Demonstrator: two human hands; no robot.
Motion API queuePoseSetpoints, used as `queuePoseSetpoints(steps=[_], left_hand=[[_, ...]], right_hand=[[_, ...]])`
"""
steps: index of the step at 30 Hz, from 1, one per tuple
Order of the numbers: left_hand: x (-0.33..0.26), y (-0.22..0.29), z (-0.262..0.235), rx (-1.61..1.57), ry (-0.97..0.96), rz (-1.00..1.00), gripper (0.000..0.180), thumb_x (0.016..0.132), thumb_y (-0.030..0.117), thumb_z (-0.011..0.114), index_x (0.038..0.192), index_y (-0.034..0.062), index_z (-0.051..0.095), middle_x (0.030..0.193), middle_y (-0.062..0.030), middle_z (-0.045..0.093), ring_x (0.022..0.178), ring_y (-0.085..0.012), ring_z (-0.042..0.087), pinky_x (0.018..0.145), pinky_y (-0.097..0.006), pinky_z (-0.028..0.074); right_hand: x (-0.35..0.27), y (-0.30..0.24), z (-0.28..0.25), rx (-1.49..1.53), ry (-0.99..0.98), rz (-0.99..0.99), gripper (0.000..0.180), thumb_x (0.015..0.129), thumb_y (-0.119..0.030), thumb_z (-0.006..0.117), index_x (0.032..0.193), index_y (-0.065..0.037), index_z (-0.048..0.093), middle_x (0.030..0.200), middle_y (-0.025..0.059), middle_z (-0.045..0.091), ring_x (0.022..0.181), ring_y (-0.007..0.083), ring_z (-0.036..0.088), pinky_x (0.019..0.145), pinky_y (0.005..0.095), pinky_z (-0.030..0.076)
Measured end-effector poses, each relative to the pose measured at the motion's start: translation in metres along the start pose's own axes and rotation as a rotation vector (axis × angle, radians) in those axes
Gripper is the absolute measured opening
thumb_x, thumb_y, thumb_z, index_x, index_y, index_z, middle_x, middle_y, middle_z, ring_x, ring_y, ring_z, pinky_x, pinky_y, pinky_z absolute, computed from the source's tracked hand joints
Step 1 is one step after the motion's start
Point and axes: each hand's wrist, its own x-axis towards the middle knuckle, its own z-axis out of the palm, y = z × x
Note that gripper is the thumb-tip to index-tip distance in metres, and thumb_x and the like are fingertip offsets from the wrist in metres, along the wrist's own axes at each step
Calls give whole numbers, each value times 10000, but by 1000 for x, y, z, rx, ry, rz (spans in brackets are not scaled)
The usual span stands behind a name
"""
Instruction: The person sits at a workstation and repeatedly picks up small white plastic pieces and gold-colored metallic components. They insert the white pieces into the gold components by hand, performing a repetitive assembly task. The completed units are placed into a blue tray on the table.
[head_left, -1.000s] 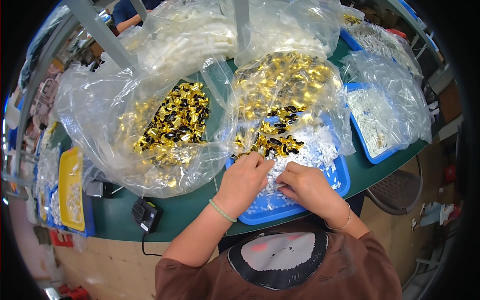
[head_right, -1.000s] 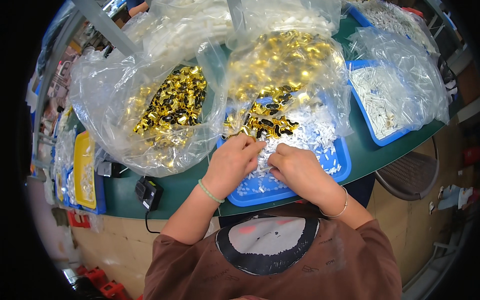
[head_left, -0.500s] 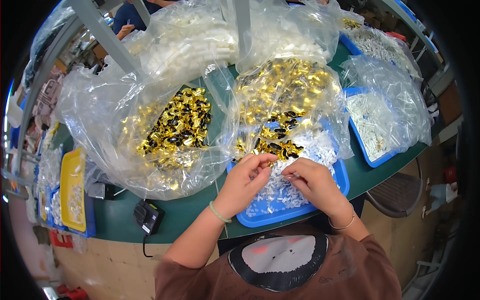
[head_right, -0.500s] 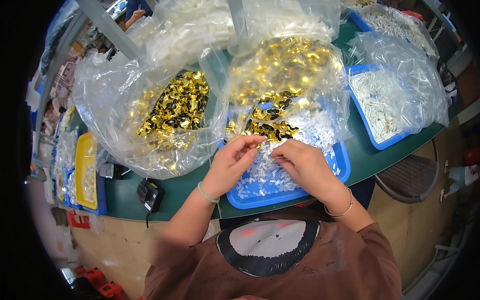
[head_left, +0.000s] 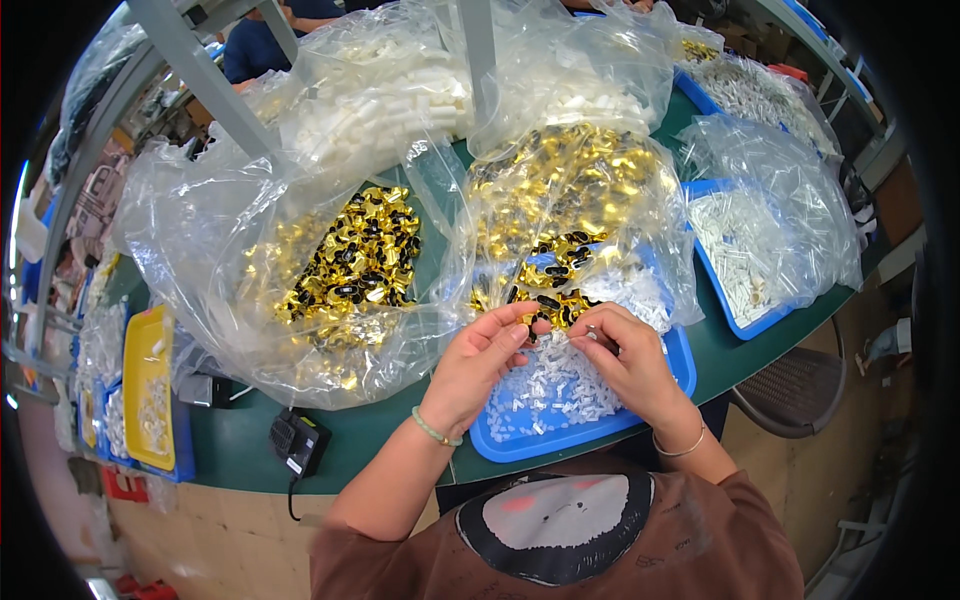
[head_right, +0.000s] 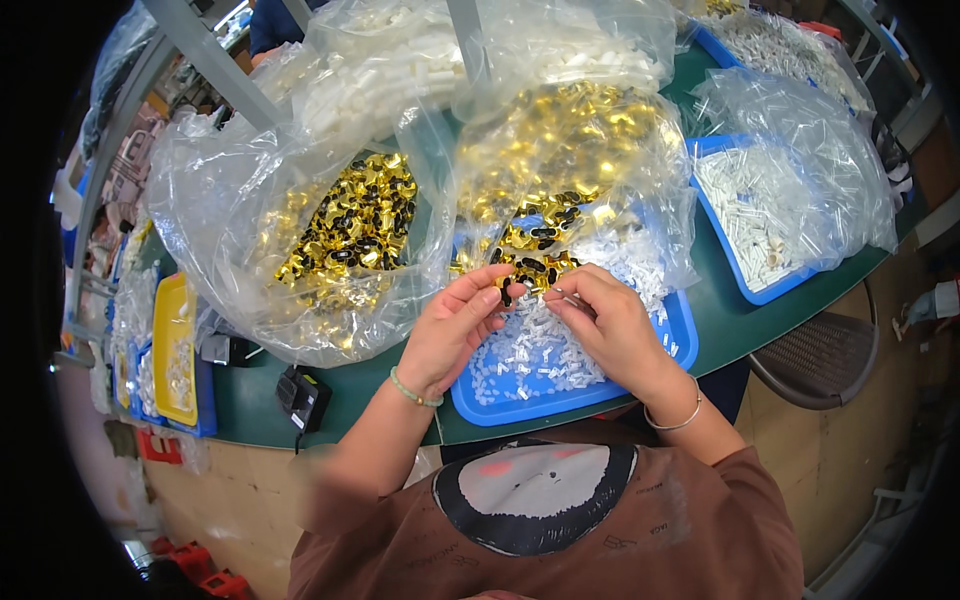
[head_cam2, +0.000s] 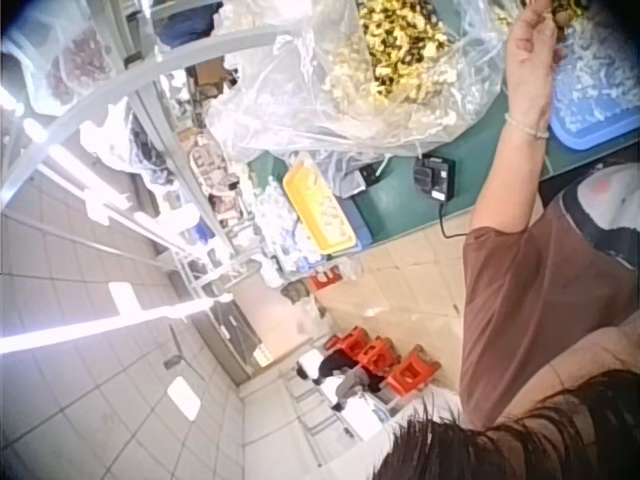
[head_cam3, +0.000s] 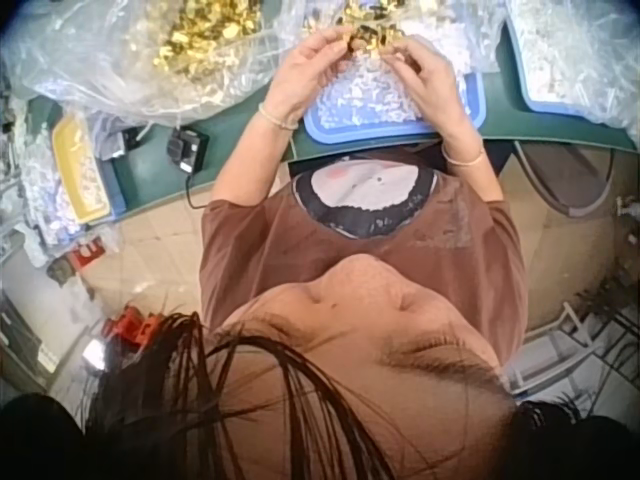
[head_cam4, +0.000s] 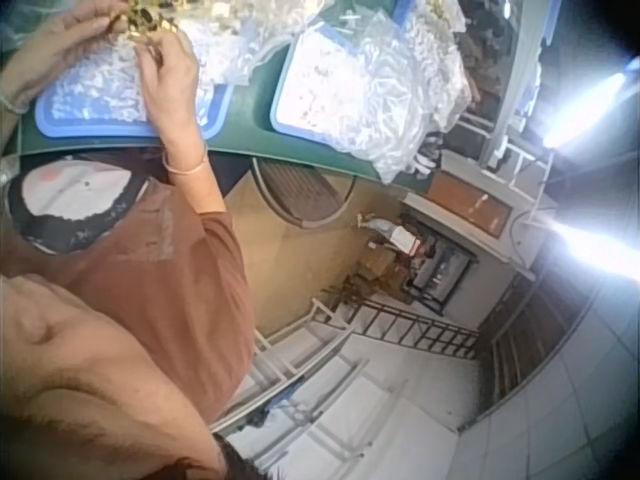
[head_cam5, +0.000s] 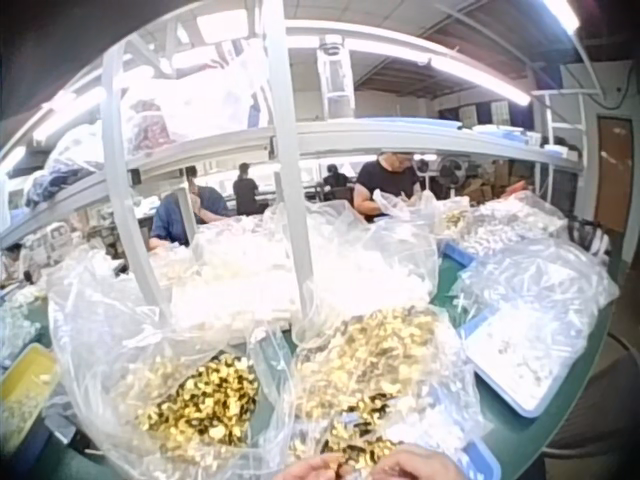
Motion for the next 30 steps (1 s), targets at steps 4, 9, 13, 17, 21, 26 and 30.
queuePoseSetpoints(steps=[4, 9, 13, 17, 21, 26, 30], left_hand=[[-1, 1, 3, -57, -31, -71, 329, 982, 140, 566, 1298, 47, 547, 1148, -57, 655, 972, -95, 613, 843, -236, 500], [-1, -2, 6, 191, -109, -63, 310, 987, 141, 558, 1281, 40, 561, 1149, -47, 657, 958, -88, 612, 839, -233, 505], [-1, -1, 5, 62, -98, -85, 335, 997, 153, 543, 1311, 38, 549, 1123, -28, 654, 952, -73, 604, 834, -219, 505], [0, -3, 0, -107, -66, -115, 377, 1006, 163, 528, 1361, 38, 514, 1074, 2, 641, 934, -49, 587, 822, -202, 502], [1, -3, 1, -81, -61, -132, 373, 1011, 164, 517, 1360, 32, 516, 1060, 19, 623, 908, -38, 567, 814, -197, 499], [1, -4, 2, -54, -75, -118, 362, 1017, 173, 505, 1347, 28, 530, 1071, 20, 621, 895, -33, 554, 797, -191, 487], [1, -6, 1, -49, -59, -112, 360, 1015, 182, 512, 1340, 29, 537, 1075, 12, 626, 899, -37, 558, 797, -196, 481]], right_hand=[[1, -4, 5, 70, 34, -56, 73, 872, -11, 649, 942, 1, 632, 925, 106, 618, 705, 183, 608, 625, 282, 480], [1, -3, 17, 190, 155, -78, 65, 866, 18, 645, 926, 2, 624, 912, 98, 607, 706, 181, 613, 600, 271, 488], [2, -4, 11, 12, 177, -119, 78, 854, 22, 658, 918, 1, 619, 889, 94, 597, 690, 177, 608, 589, 272, 491], [1, -9, 11, 26, 100, -77, 94, 843, 2, 678, 905, -7, 609, 887, 90, 599, 680, 177, 603, 598, 284, 490], [4, -9, 17, -15, 76, -79, 116, 829, -12, 687, 894, -18, 591, 899, 100, 600, 689, 218, 613, 611, 307, 494], [5, -7, 21, -119, 96, -206, 149, 794, 7, 682, 894, -34, 579, 979, 108, 595, 739, 281, 643, 620, 348, 512], [3, -12, 22, -132, 77, -206, 177, 766, 10, 695, 882, -45, 574, 1028, 104, 591, 777, 291, 654, 620, 364, 523]])
